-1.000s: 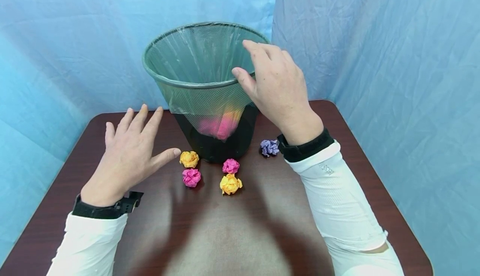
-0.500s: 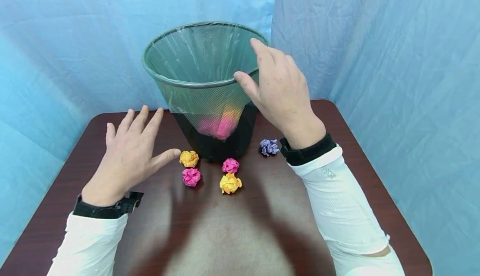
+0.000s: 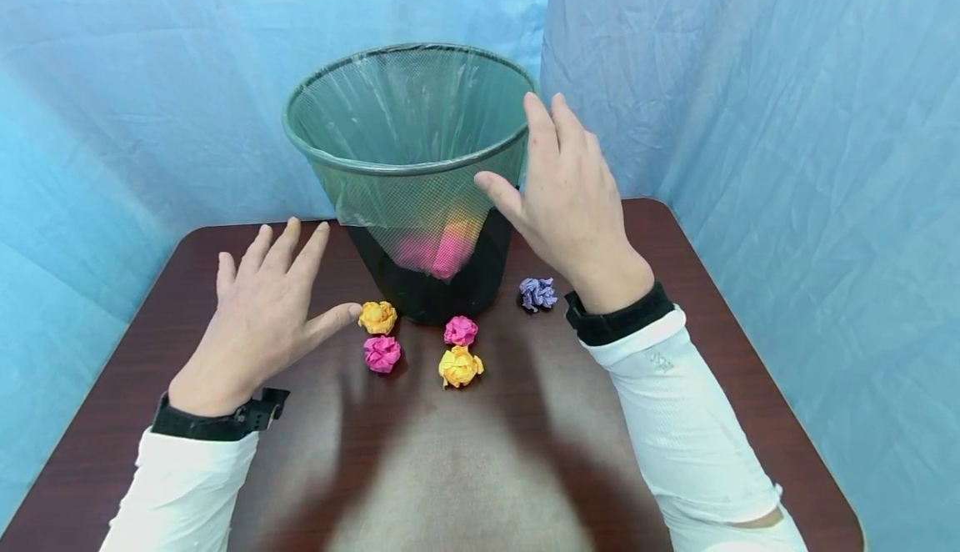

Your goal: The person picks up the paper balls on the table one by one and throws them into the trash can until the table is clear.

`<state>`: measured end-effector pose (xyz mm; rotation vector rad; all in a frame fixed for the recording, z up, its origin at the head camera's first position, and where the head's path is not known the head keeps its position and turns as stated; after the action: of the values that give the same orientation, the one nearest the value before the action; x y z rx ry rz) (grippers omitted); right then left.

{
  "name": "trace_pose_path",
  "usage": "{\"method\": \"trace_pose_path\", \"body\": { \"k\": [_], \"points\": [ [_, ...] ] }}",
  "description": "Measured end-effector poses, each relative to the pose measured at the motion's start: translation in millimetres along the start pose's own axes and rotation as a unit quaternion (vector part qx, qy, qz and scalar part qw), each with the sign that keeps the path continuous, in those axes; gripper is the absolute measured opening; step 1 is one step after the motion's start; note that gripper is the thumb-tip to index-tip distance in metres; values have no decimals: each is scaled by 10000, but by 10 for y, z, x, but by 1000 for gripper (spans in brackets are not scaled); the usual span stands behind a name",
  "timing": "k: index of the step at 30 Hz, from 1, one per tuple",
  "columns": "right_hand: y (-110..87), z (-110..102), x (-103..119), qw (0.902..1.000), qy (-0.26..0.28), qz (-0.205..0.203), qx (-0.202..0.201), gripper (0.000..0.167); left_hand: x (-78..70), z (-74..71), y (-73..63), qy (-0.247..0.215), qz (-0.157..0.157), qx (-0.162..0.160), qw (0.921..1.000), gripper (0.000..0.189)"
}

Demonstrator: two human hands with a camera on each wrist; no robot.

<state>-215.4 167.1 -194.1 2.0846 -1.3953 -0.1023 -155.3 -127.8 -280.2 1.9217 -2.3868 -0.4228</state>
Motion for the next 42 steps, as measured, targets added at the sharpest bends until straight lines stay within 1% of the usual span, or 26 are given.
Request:
{"method": "trace_pose_path", "body": {
  "k": [7,12,24,32,38,42],
  "points": [
    [-90,109,-95,9998,-5,118,166,91,3,52,-19,45,8,-37,10000,104],
    [-161,210,-173,9990,-14,289,328,91,12,110,-33,50,-38,39,10000,104],
    [-306,430,-316,9974,-90,465,547,92,37,237,-59,-50,-60,164,9998,104],
    [-391,573,-405,9944,-124,649,821,93,36,311,-79,-125,-71,224,9996,103],
    [-445,652,-444,9934,-199,662,910,93,40,356,-80,-112,-66,226,9997,102],
    [-474,705,-468,9934,-267,632,917,93,45,400,-68,-90,-108,302,9994,102]
  ]
}}
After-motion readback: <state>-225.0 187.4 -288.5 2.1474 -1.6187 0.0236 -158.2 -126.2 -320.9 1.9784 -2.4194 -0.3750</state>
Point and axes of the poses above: each hand's wrist, its own y-axis towards the middle knuckle, its own z-axis out of the palm, x = y × z, the point moved 7 cm from there along y, towards the middle knuckle, and after that the axes turned 3 degrees about x, right-handed, at the moved point
